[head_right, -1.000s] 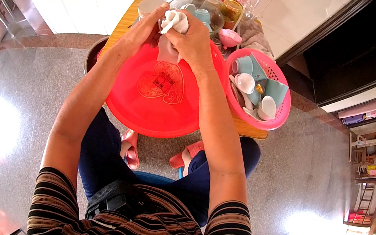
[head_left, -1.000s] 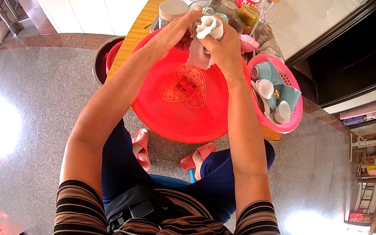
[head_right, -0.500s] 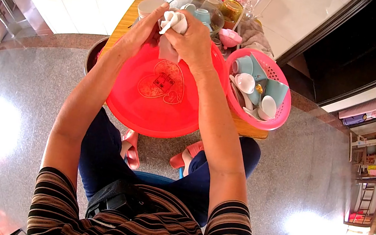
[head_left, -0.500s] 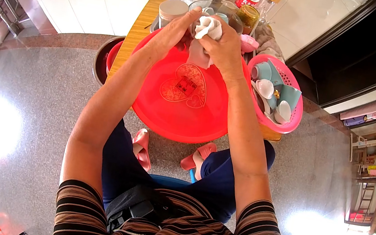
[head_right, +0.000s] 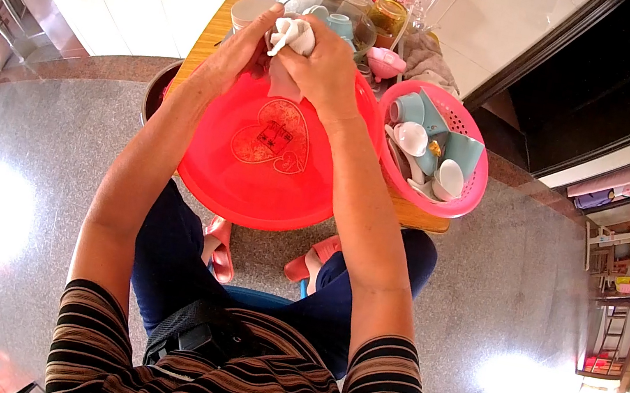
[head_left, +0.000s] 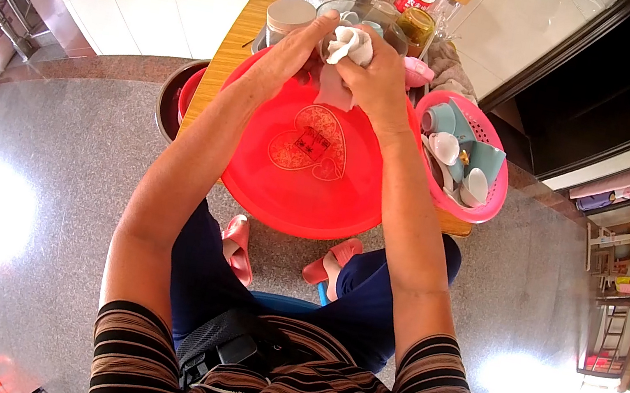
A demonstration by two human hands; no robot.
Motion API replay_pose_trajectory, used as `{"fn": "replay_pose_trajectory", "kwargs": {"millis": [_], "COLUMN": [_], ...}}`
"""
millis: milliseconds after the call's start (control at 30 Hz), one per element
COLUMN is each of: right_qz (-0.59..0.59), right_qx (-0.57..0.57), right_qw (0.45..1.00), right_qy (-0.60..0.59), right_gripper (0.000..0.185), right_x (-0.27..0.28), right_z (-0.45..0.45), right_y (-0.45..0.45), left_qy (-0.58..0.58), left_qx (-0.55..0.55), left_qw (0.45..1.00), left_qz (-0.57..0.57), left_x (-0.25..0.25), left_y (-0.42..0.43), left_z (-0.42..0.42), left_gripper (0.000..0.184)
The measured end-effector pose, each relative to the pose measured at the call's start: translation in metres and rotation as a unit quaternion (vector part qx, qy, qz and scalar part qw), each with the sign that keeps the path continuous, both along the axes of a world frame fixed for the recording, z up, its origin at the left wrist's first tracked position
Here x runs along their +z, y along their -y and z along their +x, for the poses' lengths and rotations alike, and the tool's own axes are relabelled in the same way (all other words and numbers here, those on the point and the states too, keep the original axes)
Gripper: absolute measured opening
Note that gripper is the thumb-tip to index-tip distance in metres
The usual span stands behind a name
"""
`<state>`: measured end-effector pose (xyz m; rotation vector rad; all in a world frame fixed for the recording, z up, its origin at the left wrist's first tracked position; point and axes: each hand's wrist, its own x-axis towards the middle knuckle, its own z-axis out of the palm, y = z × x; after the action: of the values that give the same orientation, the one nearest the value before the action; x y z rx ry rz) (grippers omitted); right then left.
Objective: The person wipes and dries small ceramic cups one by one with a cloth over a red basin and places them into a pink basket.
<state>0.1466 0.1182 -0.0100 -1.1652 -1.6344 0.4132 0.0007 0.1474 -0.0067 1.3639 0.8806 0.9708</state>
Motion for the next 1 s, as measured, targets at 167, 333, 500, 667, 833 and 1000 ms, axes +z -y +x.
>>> {"fn": "replay_pose_trajectory", "kwargs": {"millis": [167, 333, 500, 667, 833, 1000], "right_qz": [-0.011, -0.037, -0.028, -0.011, -0.032, 0.101], "right_qx": [0.044, 0.105, 0.041, 0.063, 0.084, -0.1], "right_qw": [0.998, 0.988, 0.998, 0.996, 0.992, 0.99], "right_qy": [-0.045, -0.105, -0.024, -0.06, -0.085, 0.027], "right_gripper": [0.026, 0.02, 0.022, 0.033, 0.034, 0.031], "right_x": [0.0001, -0.0013, 0.0009, -0.0055, -0.002, -0.0059], "right_z": [0.0012, 0.0019, 0.0008, 0.0044, 0.0028, 0.0006], "right_y": [0.0013, 0.0001, 0.0018, -0.0047, -0.0015, -0.0058], "left_qy": [0.013, 0.033, 0.016, 0.011, 0.019, -0.002], "left_qx": [-0.009, -0.011, -0.021, -0.013, -0.015, -0.034], "left_qw": [1.0, 0.999, 1.0, 1.0, 1.0, 0.999], "left_qz": [-0.008, -0.004, 0.009, 0.006, 0.008, -0.01], "left_x": [-0.0016, -0.0015, -0.0016, 0.0006, -0.0011, -0.003], "left_y": [-0.0026, -0.0023, -0.0033, -0.0001, -0.0036, -0.0065], "left_z": [0.0, -0.0001, -0.0014, 0.0003, -0.0018, -0.0025], "left_gripper": [0.05, 0.048, 0.05, 0.051, 0.051, 0.051]}}
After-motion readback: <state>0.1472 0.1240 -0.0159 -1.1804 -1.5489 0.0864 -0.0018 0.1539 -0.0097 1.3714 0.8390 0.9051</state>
